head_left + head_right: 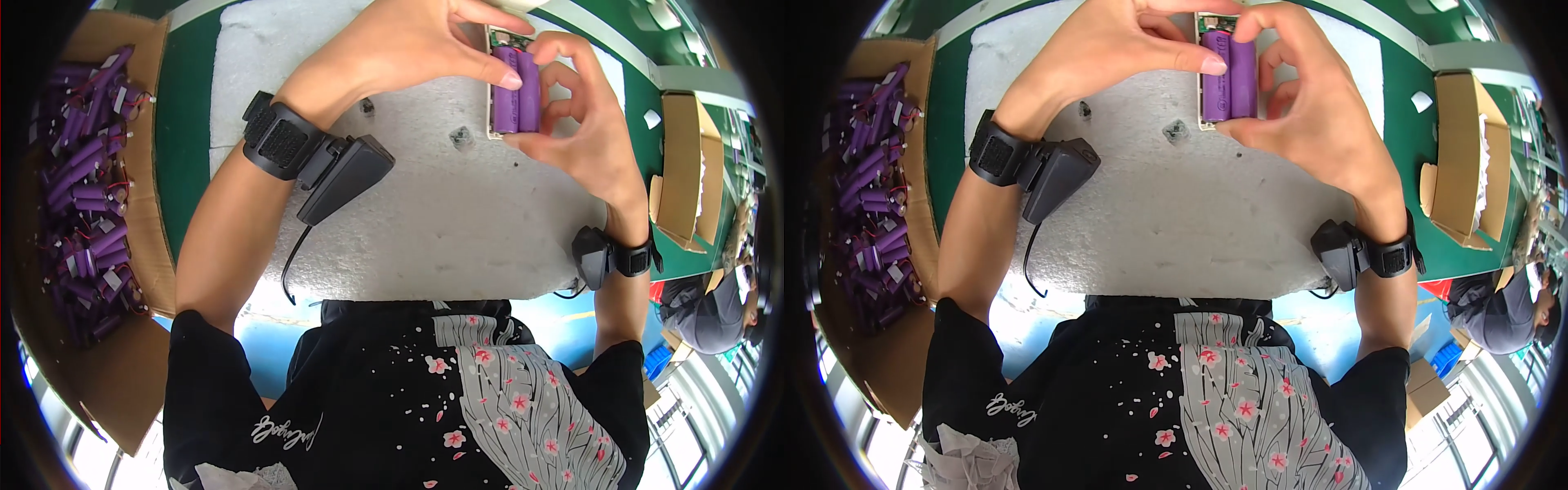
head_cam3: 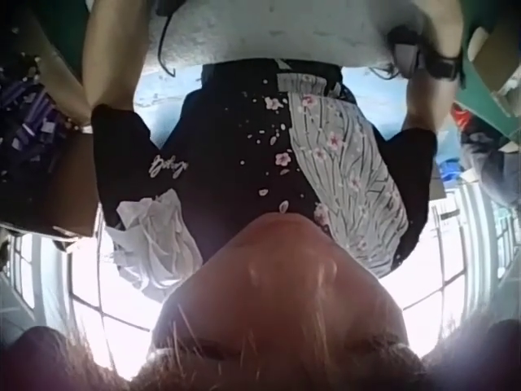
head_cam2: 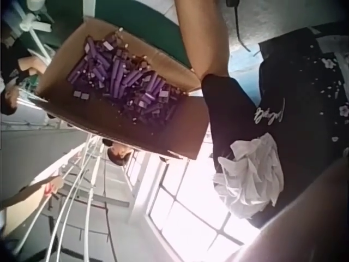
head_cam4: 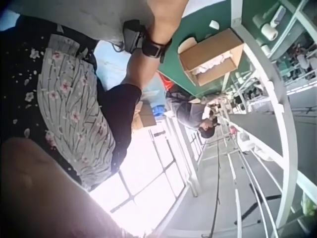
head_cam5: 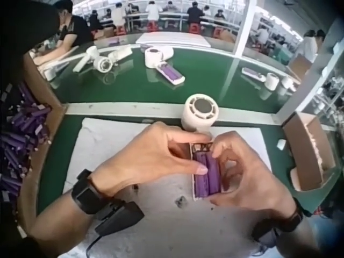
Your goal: The person connects a battery pack to a circuit board inside a handheld fan casing by hand. They repeatedly plug and unplug the connector, press the board into the casing, and test the fan's display before setting the assembly on the workbench.
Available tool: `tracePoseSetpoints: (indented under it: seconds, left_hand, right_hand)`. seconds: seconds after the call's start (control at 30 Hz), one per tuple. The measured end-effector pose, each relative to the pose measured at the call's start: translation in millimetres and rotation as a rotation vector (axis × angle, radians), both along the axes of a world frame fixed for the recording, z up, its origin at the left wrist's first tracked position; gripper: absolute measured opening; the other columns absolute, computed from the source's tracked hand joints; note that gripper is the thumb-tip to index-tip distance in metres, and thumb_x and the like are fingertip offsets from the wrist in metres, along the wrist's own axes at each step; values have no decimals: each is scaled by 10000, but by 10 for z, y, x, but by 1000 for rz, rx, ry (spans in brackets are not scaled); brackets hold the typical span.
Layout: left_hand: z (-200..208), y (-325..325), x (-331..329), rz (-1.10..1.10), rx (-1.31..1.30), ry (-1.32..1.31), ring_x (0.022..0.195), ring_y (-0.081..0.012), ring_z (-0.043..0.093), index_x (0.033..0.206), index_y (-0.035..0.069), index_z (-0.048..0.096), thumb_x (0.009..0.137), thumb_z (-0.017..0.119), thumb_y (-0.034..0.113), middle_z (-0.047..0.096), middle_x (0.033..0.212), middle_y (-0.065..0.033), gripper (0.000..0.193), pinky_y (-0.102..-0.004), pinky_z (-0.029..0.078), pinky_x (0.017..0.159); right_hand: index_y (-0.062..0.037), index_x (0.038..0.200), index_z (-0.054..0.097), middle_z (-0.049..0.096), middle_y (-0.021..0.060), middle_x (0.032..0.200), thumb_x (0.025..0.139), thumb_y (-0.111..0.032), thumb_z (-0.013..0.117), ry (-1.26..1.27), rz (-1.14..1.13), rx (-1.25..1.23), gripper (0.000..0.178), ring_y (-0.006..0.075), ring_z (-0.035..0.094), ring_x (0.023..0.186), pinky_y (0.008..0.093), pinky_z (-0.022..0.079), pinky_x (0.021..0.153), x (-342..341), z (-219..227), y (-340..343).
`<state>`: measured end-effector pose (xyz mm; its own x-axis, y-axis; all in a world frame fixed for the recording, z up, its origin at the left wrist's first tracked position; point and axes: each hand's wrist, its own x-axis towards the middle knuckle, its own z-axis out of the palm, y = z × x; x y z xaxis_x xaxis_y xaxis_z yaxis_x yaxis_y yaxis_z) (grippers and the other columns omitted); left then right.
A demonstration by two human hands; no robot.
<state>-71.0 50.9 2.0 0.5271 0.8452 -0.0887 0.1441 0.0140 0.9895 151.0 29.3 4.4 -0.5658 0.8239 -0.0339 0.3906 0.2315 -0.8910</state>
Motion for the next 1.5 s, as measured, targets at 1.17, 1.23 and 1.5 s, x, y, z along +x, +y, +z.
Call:
tracePoseSetpoints:
  seconds: [1.17, 1.23, 1.5]
  left_hand:
    - [-183, -180, 32, 139, 238, 52, 746, -81, 644, 1100, 73, 717, 662, 846, 61, 725, 961, -54, 457, -234, 530, 649]
    - [-209, -201, 63, 134, 263, 40, 746, -90, 644, 1103, 80, 716, 661, 845, 61, 724, 976, -56, 461, -240, 530, 649]
    - [-193, -210, 76, 96, 276, 102, 738, -154, 651, 1130, 137, 710, 647, 840, 69, 709, 1021, -77, 505, -259, 536, 656]
  right_hand:
    - [-73, 1135, 643, 450, 105, 1182, 606, 24, 846, -18, 16, 149, 575, 176, 627, 834, 252, 567, 616, 9, 14, 1]
    - [-58, 1088, 674, 466, 120, 1184, 605, 14, 849, -54, 24, 220, 519, 187, 630, 830, 273, 579, 623, 11, 22, -19]
    - [-30, 1042, 697, 512, 121, 1223, 556, -48, 882, -153, 72, 376, 521, 225, 651, 911, 312, 581, 679, 87, 37, -100]
